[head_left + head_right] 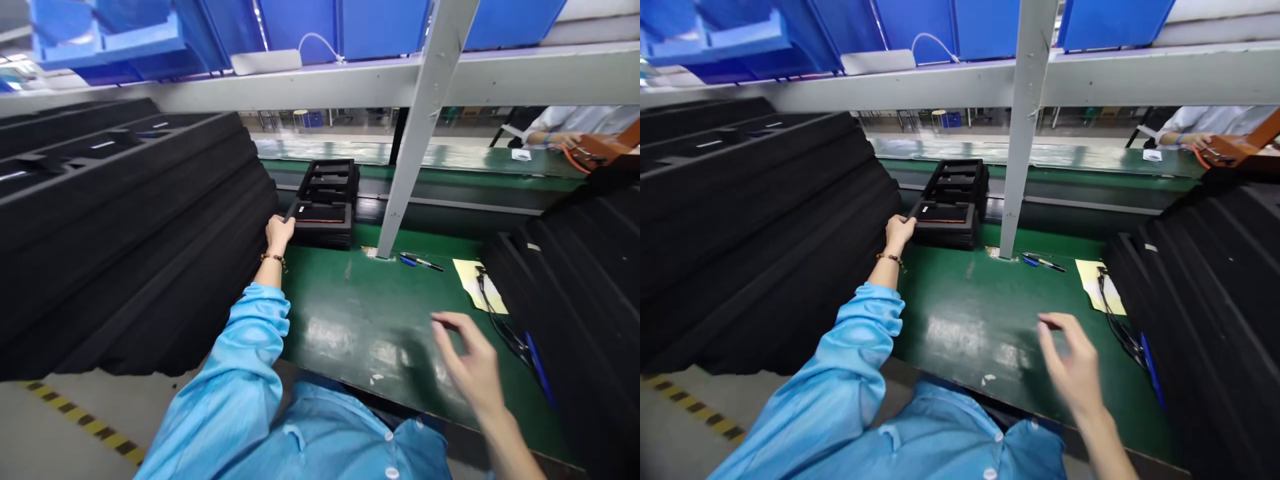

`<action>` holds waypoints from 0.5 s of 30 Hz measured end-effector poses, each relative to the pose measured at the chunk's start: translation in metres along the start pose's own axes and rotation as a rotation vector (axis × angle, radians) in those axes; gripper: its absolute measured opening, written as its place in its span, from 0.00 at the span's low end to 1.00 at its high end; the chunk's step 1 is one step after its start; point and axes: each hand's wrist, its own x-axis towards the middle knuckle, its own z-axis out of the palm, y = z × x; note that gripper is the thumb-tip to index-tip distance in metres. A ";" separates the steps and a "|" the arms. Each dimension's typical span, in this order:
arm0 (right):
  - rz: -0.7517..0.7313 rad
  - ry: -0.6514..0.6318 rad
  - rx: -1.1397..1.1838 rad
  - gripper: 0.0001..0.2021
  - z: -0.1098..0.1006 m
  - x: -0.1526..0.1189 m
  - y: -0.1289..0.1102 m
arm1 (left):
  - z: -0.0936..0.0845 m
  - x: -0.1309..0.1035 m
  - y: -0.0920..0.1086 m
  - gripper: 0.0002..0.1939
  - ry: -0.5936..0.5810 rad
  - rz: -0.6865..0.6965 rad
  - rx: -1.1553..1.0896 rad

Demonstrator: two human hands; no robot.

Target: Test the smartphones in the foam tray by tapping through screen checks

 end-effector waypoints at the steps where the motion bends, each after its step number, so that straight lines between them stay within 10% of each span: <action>1: 0.154 -0.089 0.136 0.20 0.026 0.004 0.000 | -0.003 -0.011 -0.001 0.15 -0.012 -0.007 -0.034; 3: 0.455 -0.249 0.483 0.31 0.073 0.006 -0.006 | -0.009 -0.045 -0.010 0.23 -0.069 -0.030 -0.123; 7: 0.594 -0.317 0.769 0.40 0.132 0.005 -0.022 | -0.017 -0.138 -0.044 0.33 -0.290 -0.099 -0.341; 11: 0.655 -0.199 0.978 0.37 0.164 0.030 -0.033 | -0.019 -0.213 -0.066 0.37 -0.395 -0.122 -0.568; 15: 0.610 -0.086 0.968 0.34 0.171 0.045 -0.036 | -0.020 -0.236 -0.071 0.28 -0.442 -0.154 -0.714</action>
